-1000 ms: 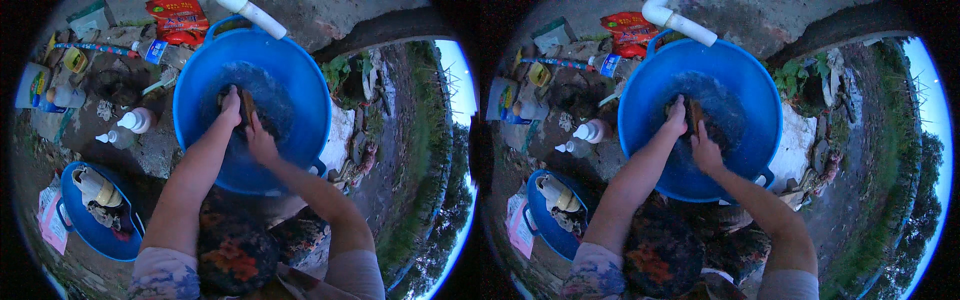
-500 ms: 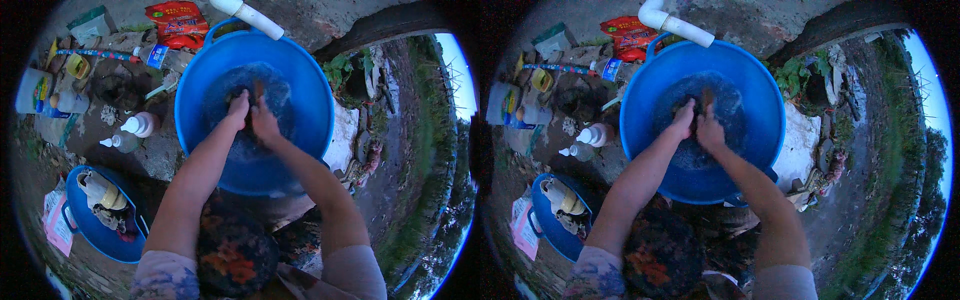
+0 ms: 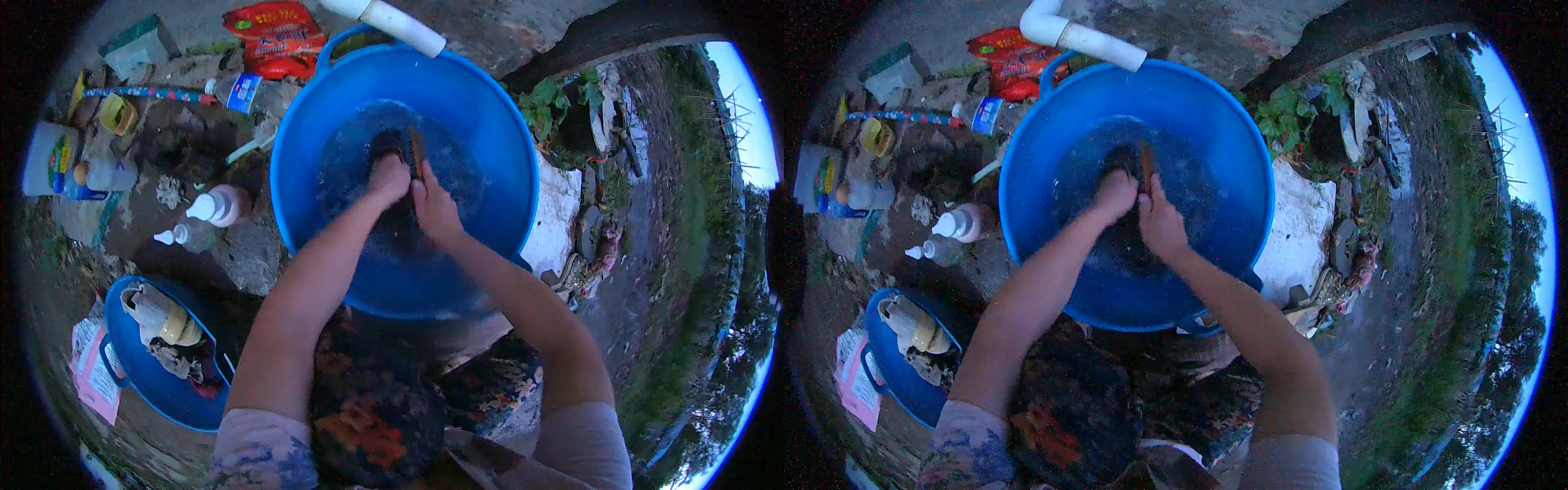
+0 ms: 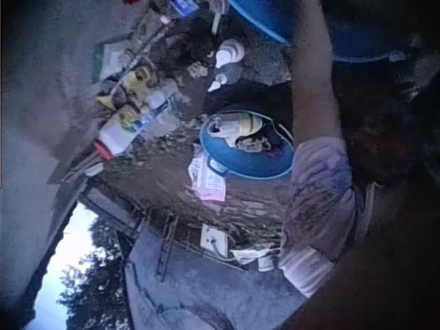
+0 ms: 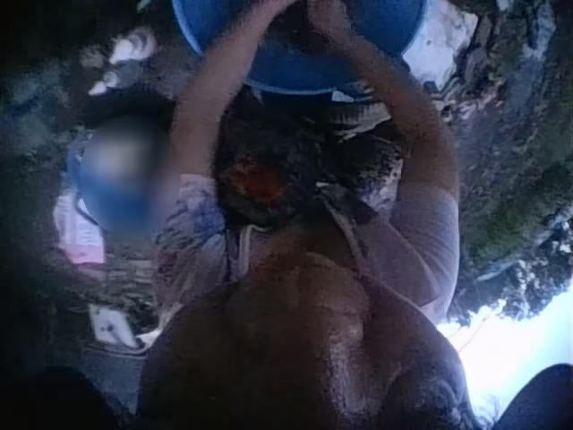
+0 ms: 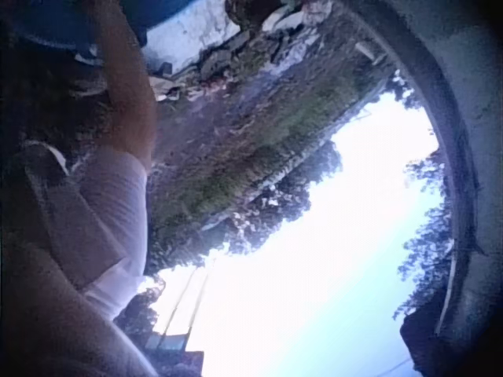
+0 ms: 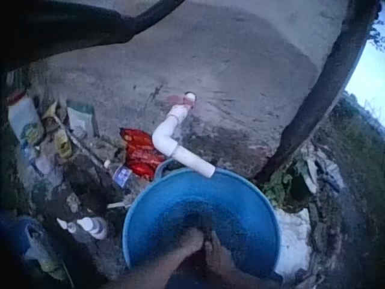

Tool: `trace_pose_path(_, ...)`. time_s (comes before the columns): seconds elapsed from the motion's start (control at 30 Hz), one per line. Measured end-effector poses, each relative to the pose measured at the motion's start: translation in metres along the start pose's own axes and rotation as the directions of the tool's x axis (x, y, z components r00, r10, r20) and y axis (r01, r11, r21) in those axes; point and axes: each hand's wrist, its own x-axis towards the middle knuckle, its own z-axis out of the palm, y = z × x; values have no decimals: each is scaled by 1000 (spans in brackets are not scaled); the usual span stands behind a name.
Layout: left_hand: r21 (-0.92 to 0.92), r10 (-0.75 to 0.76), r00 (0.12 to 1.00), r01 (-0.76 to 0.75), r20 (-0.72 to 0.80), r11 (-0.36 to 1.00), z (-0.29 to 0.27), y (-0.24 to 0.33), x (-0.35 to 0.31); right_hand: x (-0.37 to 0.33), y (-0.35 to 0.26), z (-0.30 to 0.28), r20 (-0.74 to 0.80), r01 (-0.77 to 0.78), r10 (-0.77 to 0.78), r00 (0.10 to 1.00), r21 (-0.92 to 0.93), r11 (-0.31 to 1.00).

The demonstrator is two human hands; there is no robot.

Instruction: The person scrubs a pair of light-colored sneakers with a brush in a blue basin filled with water. The person rinses the shoes under a running tap and places them into a second basin before scrubbing a dark cloth in the same basin.

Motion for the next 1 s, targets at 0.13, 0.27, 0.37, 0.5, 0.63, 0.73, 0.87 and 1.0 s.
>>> trace_pose_path(0.13,-730,-75,961,251,265,636,-8,5,-2,25,-8,4,4,-144,144,990,27,989)
trace_pose_path(0.27,-928,-229,903,374,364,-2,-9,-18,13,-12,-19,14,154,-24,31,988,-47,999)
trace_pose_path(0.37,-838,-403,878,411,258,359,5,-15,9,38,-12,5,77,-92,105,991,-161,983)
trace_pose_path(0.5,-895,-392,857,420,334,154,-5,-21,18,20,-18,27,53,-40,42,998,-34,999)
trace_pose_path(0.63,-915,-456,847,376,274,148,14,-30,21,-3,-23,7,174,-59,79,982,-120,991)
trace_pose_path(0.73,-872,-401,868,414,293,261,12,-8,14,40,-3,2,47,-44,50,998,-122,992)
trace_pose_path(0.87,-952,-431,860,307,272,13,-7,-19,16,-21,-31,10,250,68,-51,967,-61,996)
trace_pose_path(1.0,-829,-457,836,467,302,307,17,-21,18,36,-16,0,134,-26,62,989,-259,966)
